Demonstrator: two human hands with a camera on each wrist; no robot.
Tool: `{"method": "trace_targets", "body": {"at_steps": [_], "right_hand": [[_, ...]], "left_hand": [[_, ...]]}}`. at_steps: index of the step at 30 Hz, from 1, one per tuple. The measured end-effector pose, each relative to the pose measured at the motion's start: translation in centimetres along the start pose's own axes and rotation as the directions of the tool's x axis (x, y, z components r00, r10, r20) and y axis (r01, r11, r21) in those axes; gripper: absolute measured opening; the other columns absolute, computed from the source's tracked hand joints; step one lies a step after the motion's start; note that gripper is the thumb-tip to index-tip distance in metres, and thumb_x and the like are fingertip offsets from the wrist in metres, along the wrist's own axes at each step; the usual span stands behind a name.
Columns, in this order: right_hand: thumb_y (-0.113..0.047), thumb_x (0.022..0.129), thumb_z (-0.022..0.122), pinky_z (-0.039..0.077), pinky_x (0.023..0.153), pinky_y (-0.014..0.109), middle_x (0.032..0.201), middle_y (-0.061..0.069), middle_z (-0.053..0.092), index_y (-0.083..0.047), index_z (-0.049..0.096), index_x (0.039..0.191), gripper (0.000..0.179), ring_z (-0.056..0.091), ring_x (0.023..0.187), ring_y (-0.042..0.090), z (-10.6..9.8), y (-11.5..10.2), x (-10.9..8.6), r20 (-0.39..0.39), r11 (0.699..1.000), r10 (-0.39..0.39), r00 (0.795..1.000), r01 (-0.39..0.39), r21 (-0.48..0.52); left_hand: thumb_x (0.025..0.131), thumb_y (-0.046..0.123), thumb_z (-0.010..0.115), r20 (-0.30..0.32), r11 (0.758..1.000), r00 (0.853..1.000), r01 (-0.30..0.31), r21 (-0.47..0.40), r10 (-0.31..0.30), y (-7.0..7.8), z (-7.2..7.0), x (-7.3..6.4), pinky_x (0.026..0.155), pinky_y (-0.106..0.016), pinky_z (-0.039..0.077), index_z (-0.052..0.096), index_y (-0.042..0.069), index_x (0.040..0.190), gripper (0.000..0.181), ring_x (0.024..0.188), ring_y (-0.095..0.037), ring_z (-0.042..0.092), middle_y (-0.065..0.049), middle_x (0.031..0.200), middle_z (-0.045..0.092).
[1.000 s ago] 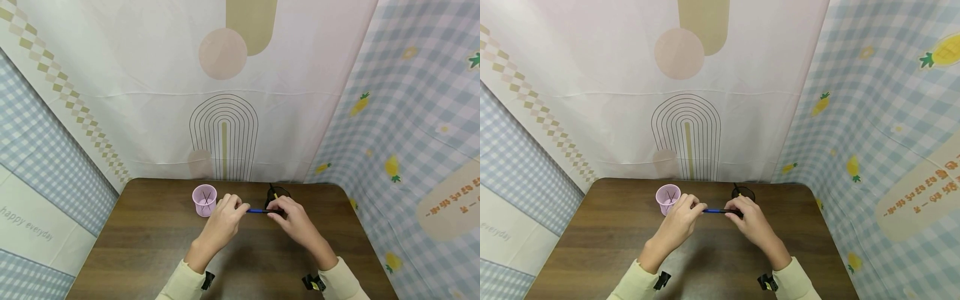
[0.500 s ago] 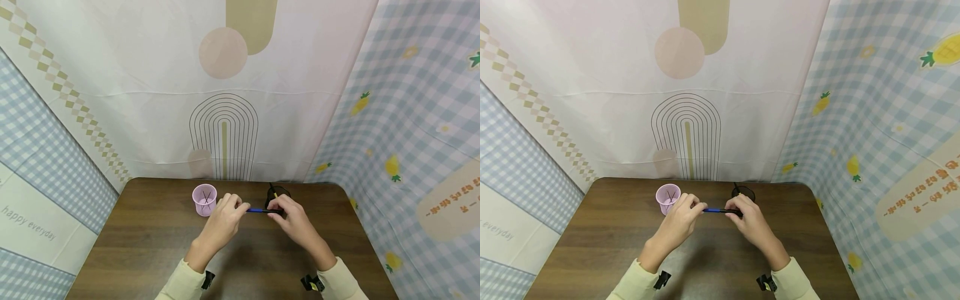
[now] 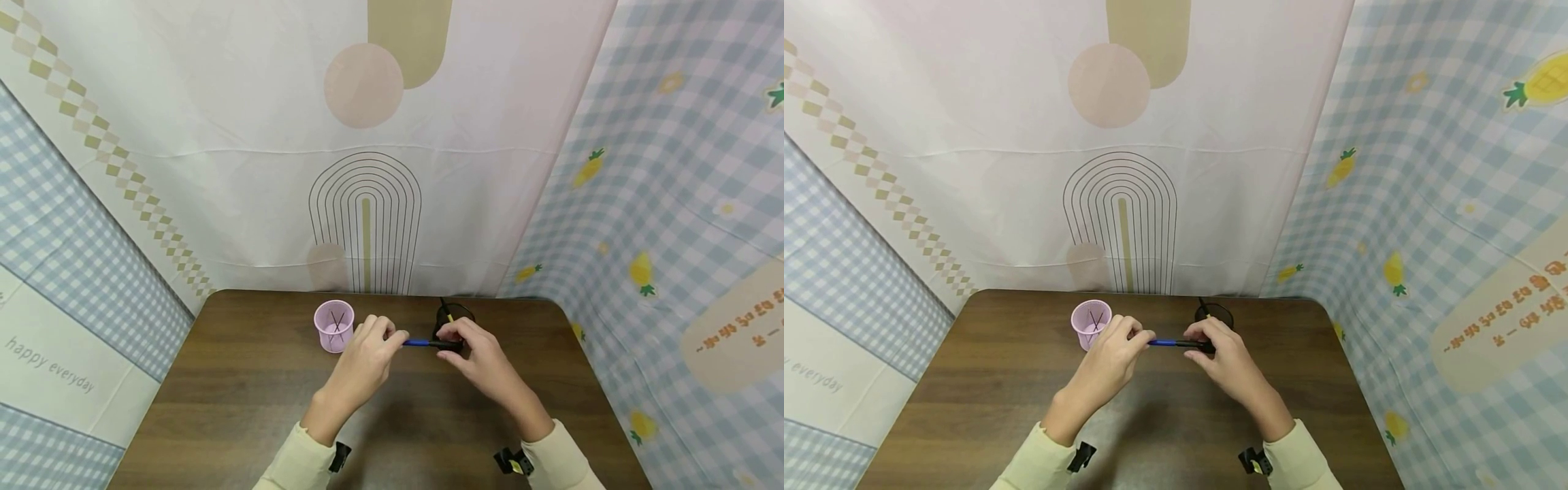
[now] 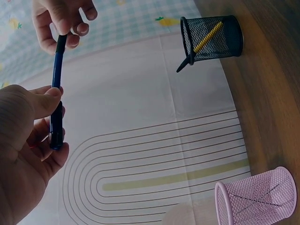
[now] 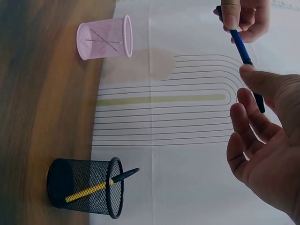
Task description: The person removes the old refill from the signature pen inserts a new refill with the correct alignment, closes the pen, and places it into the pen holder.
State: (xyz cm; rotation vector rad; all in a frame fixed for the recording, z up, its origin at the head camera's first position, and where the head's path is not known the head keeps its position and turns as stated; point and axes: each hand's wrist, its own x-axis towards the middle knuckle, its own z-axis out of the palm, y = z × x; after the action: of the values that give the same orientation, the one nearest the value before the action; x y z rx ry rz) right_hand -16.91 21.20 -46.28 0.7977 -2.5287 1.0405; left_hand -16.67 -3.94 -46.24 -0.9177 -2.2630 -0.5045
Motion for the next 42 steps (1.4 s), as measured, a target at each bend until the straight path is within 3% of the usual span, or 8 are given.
{"method": "trace_targets", "body": {"at_steps": [9,14,30,42], "right_hand": [[-0.019,0.095,0.075,0.051,0.068,0.024,0.102,-0.011,0.068,-0.019,0.074,0.109,0.015,0.057,0.083,0.004,-0.9,-0.1,0.4,0.096,0.997,0.069,0.993,-0.071,0.018],[-0.020,0.097,0.072,0.051,0.070,0.025,0.100,-0.012,0.071,-0.022,0.076,0.106,0.010,0.059,0.084,0.003,-1.1,0.0,0.5,0.117,0.997,0.074,0.990,-0.076,0.015],[-0.016,0.092,0.077,0.051,0.065,0.029,0.094,-0.012,0.071,-0.023,0.076,0.101,0.012,0.055,0.080,0.004,-0.6,-0.1,0.3,0.053,0.998,0.055,0.997,-0.057,0.034],[-0.002,0.083,0.082,0.047,0.067,0.024,0.098,-0.007,0.068,-0.020,0.072,0.101,0.027,0.055,0.086,0.008,0.2,-0.2,0.1,-0.039,1.000,0.005,0.999,-0.004,0.010]], "left_hand": [[0.089,-0.006,0.066,-0.008,1.000,1.000,-0.014,0.009,0.014,0.0,0.0,0.0,0.070,-0.031,0.044,0.070,0.012,0.105,0.024,0.086,-0.020,0.051,-0.004,0.092,0.057],[0.090,-0.007,0.063,0.005,1.000,1.000,-0.012,0.010,0.012,0.0,0.0,0.0,0.070,-0.031,0.043,0.069,0.012,0.105,0.025,0.086,-0.020,0.051,-0.004,0.092,0.056],[0.089,-0.006,0.064,-0.014,1.000,1.000,-0.015,0.004,0.015,0.0,0.2,-0.1,0.069,-0.031,0.043,0.070,0.012,0.103,0.024,0.084,-0.020,0.051,-0.004,0.091,0.057],[0.092,0.001,0.070,-0.011,1.000,1.000,-0.005,-0.012,0.004,-0.1,0.4,-0.2,0.070,-0.031,0.045,0.070,0.011,0.104,0.015,0.083,-0.020,0.051,-0.004,0.090,0.057]]}}
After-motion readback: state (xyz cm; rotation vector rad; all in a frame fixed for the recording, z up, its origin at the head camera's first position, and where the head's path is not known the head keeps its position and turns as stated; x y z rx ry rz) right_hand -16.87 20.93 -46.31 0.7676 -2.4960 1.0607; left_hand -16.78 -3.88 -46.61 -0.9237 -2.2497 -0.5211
